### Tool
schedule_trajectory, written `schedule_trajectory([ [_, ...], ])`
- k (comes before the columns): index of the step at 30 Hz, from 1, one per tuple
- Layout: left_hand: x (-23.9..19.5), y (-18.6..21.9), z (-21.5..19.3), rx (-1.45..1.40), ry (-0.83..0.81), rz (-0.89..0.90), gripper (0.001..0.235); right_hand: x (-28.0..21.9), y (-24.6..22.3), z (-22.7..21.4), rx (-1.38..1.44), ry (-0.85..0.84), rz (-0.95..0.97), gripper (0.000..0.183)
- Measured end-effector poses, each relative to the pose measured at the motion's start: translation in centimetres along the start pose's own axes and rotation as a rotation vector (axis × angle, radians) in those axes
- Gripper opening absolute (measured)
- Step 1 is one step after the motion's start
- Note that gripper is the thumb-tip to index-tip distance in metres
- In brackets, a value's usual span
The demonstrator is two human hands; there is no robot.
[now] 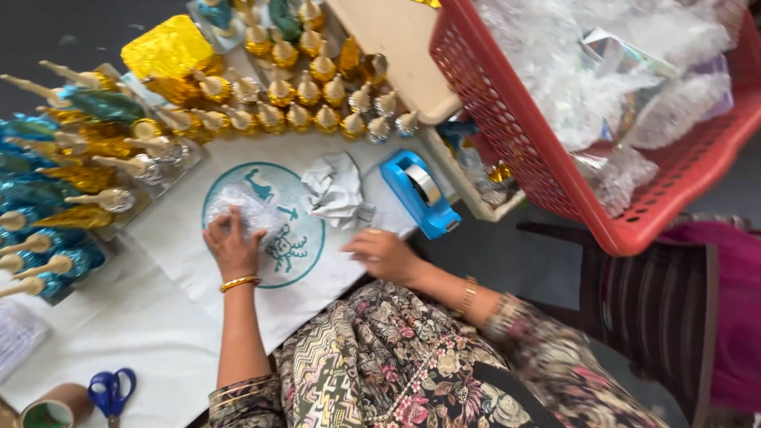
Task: The person wraps a small plastic container with bubble wrap and secures it with tape. They then wipe a decorative silver pinecone with a cloth and place it into a plastic container.
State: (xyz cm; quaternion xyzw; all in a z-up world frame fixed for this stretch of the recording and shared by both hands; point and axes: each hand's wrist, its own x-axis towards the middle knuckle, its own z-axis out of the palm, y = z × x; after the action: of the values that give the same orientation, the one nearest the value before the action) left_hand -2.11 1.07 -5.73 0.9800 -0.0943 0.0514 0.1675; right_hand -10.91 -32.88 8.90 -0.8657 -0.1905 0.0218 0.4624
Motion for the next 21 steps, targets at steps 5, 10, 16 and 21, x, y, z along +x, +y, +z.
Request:
schedule_trajectory([
  [5,0.2,0.1,-1.1,-0.04,-0.023,-0.002,0.086,-9.2,3.9,-7.6,-0.157,0.507,0.383,0.013],
  [10,0.1,0.5,-1.5,-0.026,-0.01,0.013,0.083,-12.1,10.5,-10.0,0.025,0.528,0.67,0.024],
  [16,0.2,0.4,-1.1,-0.008,-0.013,-0.023,0.083,-10.9,13.8,-10.0,0.326,0.194,1.075,0.017],
  [21,0.0,0.5,-1.3,0.005,-0.023,-0.036,0.082,-11.5,15.6,-9.1,0.443,0.209,1.136,0.013],
])
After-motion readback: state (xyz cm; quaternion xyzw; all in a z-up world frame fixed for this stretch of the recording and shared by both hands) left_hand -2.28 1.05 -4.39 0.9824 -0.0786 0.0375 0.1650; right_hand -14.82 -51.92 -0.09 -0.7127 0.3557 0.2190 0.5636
